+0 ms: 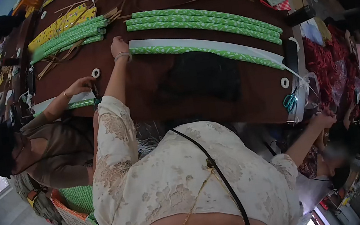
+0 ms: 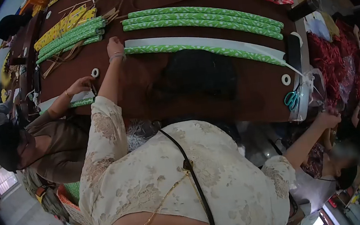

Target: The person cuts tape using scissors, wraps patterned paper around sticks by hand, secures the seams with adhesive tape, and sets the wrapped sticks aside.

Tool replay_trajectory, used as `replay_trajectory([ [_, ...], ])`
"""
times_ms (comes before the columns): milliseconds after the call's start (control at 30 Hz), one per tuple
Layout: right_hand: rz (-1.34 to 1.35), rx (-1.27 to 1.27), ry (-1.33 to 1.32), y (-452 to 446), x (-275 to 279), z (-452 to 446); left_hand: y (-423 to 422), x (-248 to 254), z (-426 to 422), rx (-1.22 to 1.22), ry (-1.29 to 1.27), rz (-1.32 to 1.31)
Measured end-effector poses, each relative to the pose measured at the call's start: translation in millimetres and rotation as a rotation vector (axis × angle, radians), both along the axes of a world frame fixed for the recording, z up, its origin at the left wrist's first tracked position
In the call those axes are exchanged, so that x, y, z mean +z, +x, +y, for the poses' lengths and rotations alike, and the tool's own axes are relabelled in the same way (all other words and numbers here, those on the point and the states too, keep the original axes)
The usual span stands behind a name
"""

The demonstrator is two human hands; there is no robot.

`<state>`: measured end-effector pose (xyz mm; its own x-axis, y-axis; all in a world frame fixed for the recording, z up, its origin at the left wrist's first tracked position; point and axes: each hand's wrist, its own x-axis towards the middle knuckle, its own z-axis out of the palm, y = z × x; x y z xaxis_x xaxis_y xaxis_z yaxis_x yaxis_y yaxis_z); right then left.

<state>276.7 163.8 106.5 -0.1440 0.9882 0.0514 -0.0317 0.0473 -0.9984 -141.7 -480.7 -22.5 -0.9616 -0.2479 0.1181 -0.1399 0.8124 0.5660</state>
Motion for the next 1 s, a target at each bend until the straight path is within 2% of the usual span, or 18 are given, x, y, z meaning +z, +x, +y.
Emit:
replay_trajectory([
  [33,-0.079,-0.008,0.024,-1.2,-2.8,-5.7,12.6,19.0,19.7,-0.048,-0.021,0.078],
  [100,-0.236,-0.021,0.066,-4.4,-8.9,-21.5,28.8,19.6,40.8,-0.433,-0.088,0.368],
  [133,-0.314,-0.027,0.085,-6.3,-12.1,-33.5,37.0,23.2,54.4,-0.577,-0.07,0.364],
  [200,-0.629,0.13,0.4,-40.8,-20.1,-75.8,52.2,24.5,77.3,-0.795,-0.11,0.378],
  [333,-0.842,0.457,0.577,-88.1,-29.9,-140.0,66.6,19.7,111.5,-0.837,-0.05,0.284],
  [400,-1.009,0.479,0.659,-94.1,-36.3,-156.8,64.2,19.9,125.6,-0.796,-0.081,0.212],
  [433,-1.066,0.521,0.53,-96.4,-26.1,-170.1,62.9,20.9,131.2,-0.798,-0.074,0.212],
  [500,-1.006,0.589,0.638,-94.5,-48.3,-166.9,58.0,22.0,140.7,-0.823,-0.122,0.089],
  [567,-1.016,0.626,0.649,-97.5,-59.5,-164.3,51.4,20.9,146.3,-0.841,-0.166,0.089],
  [633,-1.117,0.646,0.814,-109.2,-57.2,-169.6,45.5,16.0,150.3,-0.865,-0.213,0.087],
  [767,-1.246,0.765,0.824,-147.4,-43.8,-185.9,34.9,14.4,156.1,-0.912,-0.288,-0.013],
  [900,-0.629,1.015,0.815,-197.3,-77.1,-211.8,27.6,8.5,157.1,-0.936,-0.343,-0.151],
  [1000,-0.623,1.082,0.917,-233.2,-86.3,-236.2,28.6,11.4,157.8,-0.946,-0.361,-0.169],
])
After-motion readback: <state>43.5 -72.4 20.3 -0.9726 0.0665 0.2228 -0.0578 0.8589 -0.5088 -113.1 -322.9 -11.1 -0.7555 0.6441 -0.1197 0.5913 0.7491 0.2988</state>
